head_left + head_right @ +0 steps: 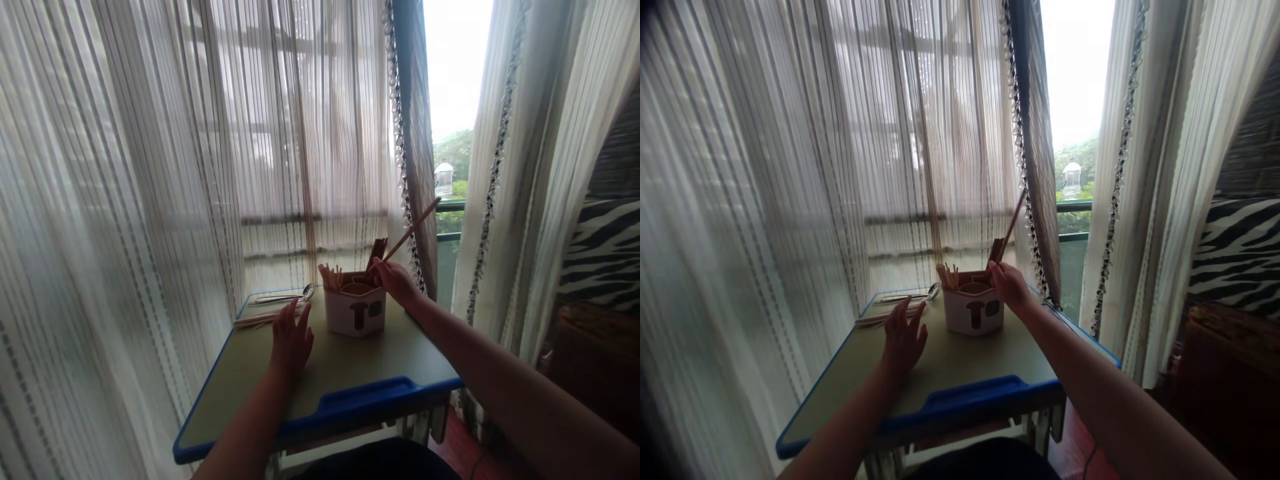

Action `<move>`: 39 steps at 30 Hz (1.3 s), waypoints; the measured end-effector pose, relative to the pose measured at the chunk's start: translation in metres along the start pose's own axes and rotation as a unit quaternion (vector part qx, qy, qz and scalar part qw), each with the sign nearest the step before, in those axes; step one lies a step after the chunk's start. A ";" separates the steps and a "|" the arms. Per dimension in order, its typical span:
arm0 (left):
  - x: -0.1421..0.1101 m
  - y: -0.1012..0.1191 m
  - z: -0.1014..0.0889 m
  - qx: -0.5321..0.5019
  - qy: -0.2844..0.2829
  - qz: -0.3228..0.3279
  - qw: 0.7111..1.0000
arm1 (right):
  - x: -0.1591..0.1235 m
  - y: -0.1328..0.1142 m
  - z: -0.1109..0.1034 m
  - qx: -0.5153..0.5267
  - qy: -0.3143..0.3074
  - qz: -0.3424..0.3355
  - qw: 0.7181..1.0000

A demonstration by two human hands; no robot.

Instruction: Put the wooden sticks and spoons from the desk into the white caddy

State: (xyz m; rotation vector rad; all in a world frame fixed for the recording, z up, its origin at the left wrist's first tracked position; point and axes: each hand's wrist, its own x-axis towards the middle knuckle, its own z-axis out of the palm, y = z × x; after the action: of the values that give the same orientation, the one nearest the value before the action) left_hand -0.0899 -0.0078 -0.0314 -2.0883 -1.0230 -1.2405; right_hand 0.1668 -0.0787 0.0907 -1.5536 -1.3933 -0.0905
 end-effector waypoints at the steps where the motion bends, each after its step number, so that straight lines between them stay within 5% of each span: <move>1: 0.000 0.000 0.002 0.005 -0.026 -0.008 1.000 | 0.011 0.001 0.003 0.026 -0.017 0.014 0.999; 7: -0.002 -0.005 0.012 0.001 -0.140 -0.045 0.989 | 0.054 0.012 0.022 -0.041 -0.058 0.032 0.997; 16: 0.000 -0.004 0.016 -0.018 -0.183 -0.065 0.981 | 0.065 0.015 0.026 -0.093 -0.006 0.004 0.996; 23: 0.001 -0.003 0.014 -0.017 -0.202 -0.077 0.976 | 0.065 0.015 0.039 -0.154 -0.152 0.025 0.976; 29: 0.001 -0.003 0.014 -0.014 -0.212 -0.089 0.973 | 0.062 0.009 0.046 -0.310 -0.095 0.002 0.946; 39: 0.004 -0.007 0.016 -0.021 -0.238 -0.125 0.963 | 0.060 -0.011 0.036 -0.364 -0.078 0.040 0.927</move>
State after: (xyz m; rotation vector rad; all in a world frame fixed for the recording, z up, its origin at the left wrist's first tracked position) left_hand -0.0856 0.0095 -0.0351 -2.4100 -1.5208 -0.8848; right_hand 0.1589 -0.0133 0.1172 -2.2633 -1.5042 -0.4908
